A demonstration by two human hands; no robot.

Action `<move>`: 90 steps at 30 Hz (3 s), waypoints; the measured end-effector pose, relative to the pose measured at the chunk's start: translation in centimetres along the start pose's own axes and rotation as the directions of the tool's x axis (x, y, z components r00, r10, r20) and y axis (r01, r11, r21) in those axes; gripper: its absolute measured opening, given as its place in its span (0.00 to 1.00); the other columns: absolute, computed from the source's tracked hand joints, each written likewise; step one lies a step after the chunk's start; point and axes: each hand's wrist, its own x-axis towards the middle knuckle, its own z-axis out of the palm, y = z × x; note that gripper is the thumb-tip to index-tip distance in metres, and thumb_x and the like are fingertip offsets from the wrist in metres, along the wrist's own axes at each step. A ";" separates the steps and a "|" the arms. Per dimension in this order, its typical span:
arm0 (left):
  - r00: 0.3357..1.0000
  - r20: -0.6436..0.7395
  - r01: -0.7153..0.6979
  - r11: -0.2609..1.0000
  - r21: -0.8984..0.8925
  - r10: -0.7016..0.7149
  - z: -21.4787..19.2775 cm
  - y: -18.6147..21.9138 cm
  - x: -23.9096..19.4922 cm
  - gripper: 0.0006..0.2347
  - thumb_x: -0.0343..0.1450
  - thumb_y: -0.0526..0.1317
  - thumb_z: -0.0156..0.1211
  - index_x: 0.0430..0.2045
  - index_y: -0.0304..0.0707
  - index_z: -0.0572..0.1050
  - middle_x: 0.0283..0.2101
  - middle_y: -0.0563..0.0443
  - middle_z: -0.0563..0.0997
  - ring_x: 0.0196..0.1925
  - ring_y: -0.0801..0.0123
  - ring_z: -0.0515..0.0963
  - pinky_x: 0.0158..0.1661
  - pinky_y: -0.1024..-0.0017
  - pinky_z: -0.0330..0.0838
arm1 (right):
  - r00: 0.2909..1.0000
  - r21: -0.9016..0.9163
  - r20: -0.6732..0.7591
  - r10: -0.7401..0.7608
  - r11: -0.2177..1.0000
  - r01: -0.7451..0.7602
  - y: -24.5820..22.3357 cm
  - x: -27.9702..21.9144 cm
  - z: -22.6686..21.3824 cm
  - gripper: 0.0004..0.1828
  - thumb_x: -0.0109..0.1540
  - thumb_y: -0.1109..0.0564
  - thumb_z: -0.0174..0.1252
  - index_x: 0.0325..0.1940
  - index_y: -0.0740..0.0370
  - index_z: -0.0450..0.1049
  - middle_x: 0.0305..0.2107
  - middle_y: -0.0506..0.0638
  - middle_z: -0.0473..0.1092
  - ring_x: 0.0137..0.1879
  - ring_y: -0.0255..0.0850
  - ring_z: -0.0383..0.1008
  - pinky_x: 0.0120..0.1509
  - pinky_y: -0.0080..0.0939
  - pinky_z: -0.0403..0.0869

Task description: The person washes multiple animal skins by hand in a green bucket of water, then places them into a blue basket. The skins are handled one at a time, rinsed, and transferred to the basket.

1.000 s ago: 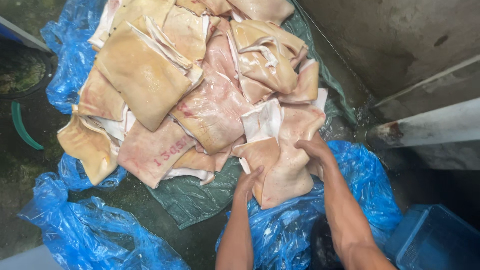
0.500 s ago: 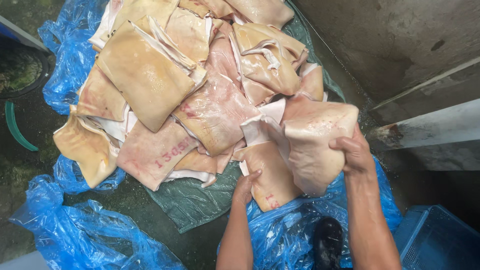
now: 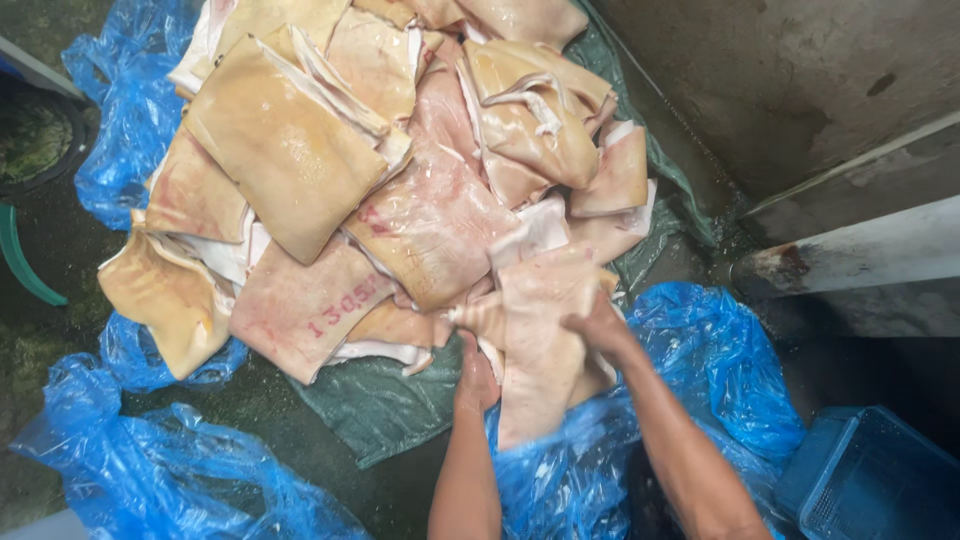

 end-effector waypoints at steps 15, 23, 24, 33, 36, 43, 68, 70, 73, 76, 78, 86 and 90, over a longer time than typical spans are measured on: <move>0.890 -0.174 -0.288 0.817 0.500 0.421 6.9 -0.4 -0.5 0.35 0.57 0.34 0.74 0.61 0.30 0.66 0.56 0.45 0.79 0.56 0.62 0.79 0.56 0.68 0.73 | 0.738 0.173 -0.619 0.267 0.964 -0.204 -1.0 15.2 -9.0 0.63 0.51 0.35 0.68 0.79 0.47 0.37 0.64 0.58 0.60 0.57 0.50 0.71 0.53 0.59 0.66; 0.901 -0.202 -0.267 0.858 0.439 0.384 8.0 -0.2 -1.2 0.35 0.57 0.33 0.72 0.62 0.34 0.65 0.56 0.46 0.78 0.56 0.62 0.79 0.56 0.67 0.74 | 0.768 -0.134 -0.638 0.058 0.974 -0.184 1.8 21.9 -9.6 0.36 0.54 0.47 0.72 0.61 0.69 0.75 0.53 0.69 0.73 0.54 0.58 0.73 0.60 0.58 0.74; 0.900 -0.199 -0.267 0.852 0.451 0.387 8.0 -0.2 -1.1 0.35 0.57 0.33 0.72 0.62 0.34 0.64 0.56 0.46 0.78 0.56 0.63 0.79 0.56 0.68 0.74 | 0.812 -0.062 -0.581 0.045 0.993 -0.099 2.5 22.4 -9.9 0.31 0.53 0.53 0.69 0.57 0.74 0.78 0.49 0.67 0.78 0.48 0.54 0.82 0.55 0.55 0.81; 0.910 -0.222 -0.215 0.858 0.467 0.350 7.0 -0.6 -1.1 0.33 0.59 0.34 0.72 0.62 0.31 0.67 0.55 0.46 0.79 0.56 0.62 0.79 0.56 0.67 0.73 | 0.832 0.487 -0.554 0.033 0.823 0.293 -0.5 16.2 -9.1 0.28 0.52 0.71 0.55 0.57 0.69 0.68 0.44 0.59 0.75 0.45 0.52 0.81 0.50 0.54 0.83; 0.914 -0.228 -0.206 0.868 0.452 0.336 7.1 -0.4 -0.9 0.33 0.60 0.35 0.71 0.61 0.33 0.67 0.56 0.46 0.79 0.56 0.62 0.79 0.56 0.67 0.73 | 0.833 0.451 -0.536 -0.138 0.787 0.421 -5.6 11.7 -8.2 0.34 0.50 0.72 0.52 0.63 0.69 0.67 0.49 0.58 0.74 0.52 0.51 0.81 0.57 0.52 0.82; 0.918 -0.205 -0.205 0.848 0.489 0.340 7.0 -0.4 -1.3 0.31 0.60 0.36 0.72 0.60 0.30 0.70 0.54 0.46 0.80 0.55 0.63 0.80 0.56 0.68 0.73 | 0.896 0.690 -0.372 -0.240 0.575 0.441 -19.2 1.2 -3.8 0.34 0.55 0.68 0.53 0.67 0.77 0.63 0.57 0.62 0.72 0.62 0.56 0.77 0.69 0.55 0.75; 0.978 -0.031 -0.125 0.695 0.708 0.207 4.1 1.1 0.5 0.50 0.63 0.53 0.71 0.75 0.39 0.43 0.77 0.47 0.52 0.77 0.62 0.53 0.70 0.65 0.50 | 0.876 0.308 -0.250 0.413 0.891 -0.332 7.6 -1.6 -4.1 0.47 0.61 0.32 0.56 0.76 0.57 0.53 0.68 0.53 0.60 0.73 0.50 0.59 0.72 0.58 0.64; 0.964 -0.039 -0.149 0.662 0.735 0.261 4.5 1.2 1.0 0.51 0.62 0.52 0.73 0.74 0.36 0.40 0.76 0.46 0.53 0.77 0.61 0.53 0.70 0.64 0.50 | 0.899 0.383 -0.193 0.393 0.874 -0.300 9.1 -0.9 -4.6 0.45 0.60 0.33 0.56 0.75 0.58 0.54 0.67 0.52 0.62 0.73 0.49 0.62 0.74 0.56 0.64; 0.955 -0.112 -0.126 0.718 0.684 0.274 4.8 1.6 1.8 0.53 0.59 0.50 0.75 0.72 0.33 0.40 0.73 0.42 0.57 0.75 0.57 0.58 0.70 0.63 0.53 | 0.911 0.437 -0.095 0.402 0.839 -0.325 10.4 0.6 -5.9 0.43 0.60 0.35 0.56 0.74 0.56 0.57 0.67 0.52 0.64 0.72 0.47 0.63 0.73 0.56 0.64; 0.960 -0.093 -0.151 0.769 0.621 0.263 5.0 2.3 2.0 0.53 0.58 0.49 0.74 0.72 0.33 0.41 0.73 0.43 0.58 0.75 0.56 0.58 0.69 0.63 0.54 | 0.936 0.516 0.038 0.350 0.795 -0.319 10.6 1.4 -6.1 0.43 0.61 0.33 0.56 0.73 0.59 0.60 0.66 0.54 0.66 0.70 0.48 0.66 0.72 0.53 0.65; 0.963 -0.066 -0.169 0.780 0.603 0.260 5.2 3.0 1.8 0.52 0.58 0.48 0.74 0.73 0.34 0.41 0.73 0.44 0.57 0.75 0.57 0.57 0.69 0.63 0.53 | 0.935 0.550 0.073 0.346 0.768 -0.327 10.1 2.0 -5.4 0.42 0.60 0.34 0.57 0.72 0.60 0.62 0.65 0.56 0.67 0.68 0.48 0.69 0.71 0.51 0.67; 0.947 0.015 -0.246 0.693 0.678 0.322 6.7 3.8 0.5 0.51 0.58 0.41 0.72 0.74 0.40 0.39 0.75 0.48 0.52 0.76 0.62 0.53 0.70 0.65 0.50 | 0.964 0.483 0.109 0.244 0.834 -0.266 5.1 1.4 -2.5 0.41 0.53 0.50 0.64 0.68 0.67 0.64 0.55 0.59 0.73 0.57 0.49 0.77 0.63 0.53 0.75; 0.934 0.025 -0.289 0.712 0.640 0.357 8.3 4.4 -1.6 0.51 0.56 0.41 0.72 0.74 0.38 0.43 0.73 0.46 0.57 0.74 0.60 0.57 0.70 0.65 0.53 | 0.978 0.471 0.102 0.181 0.857 -0.207 2.8 -0.8 -1.4 0.43 0.53 0.53 0.66 0.70 0.70 0.63 0.57 0.59 0.73 0.59 0.49 0.76 0.65 0.50 0.74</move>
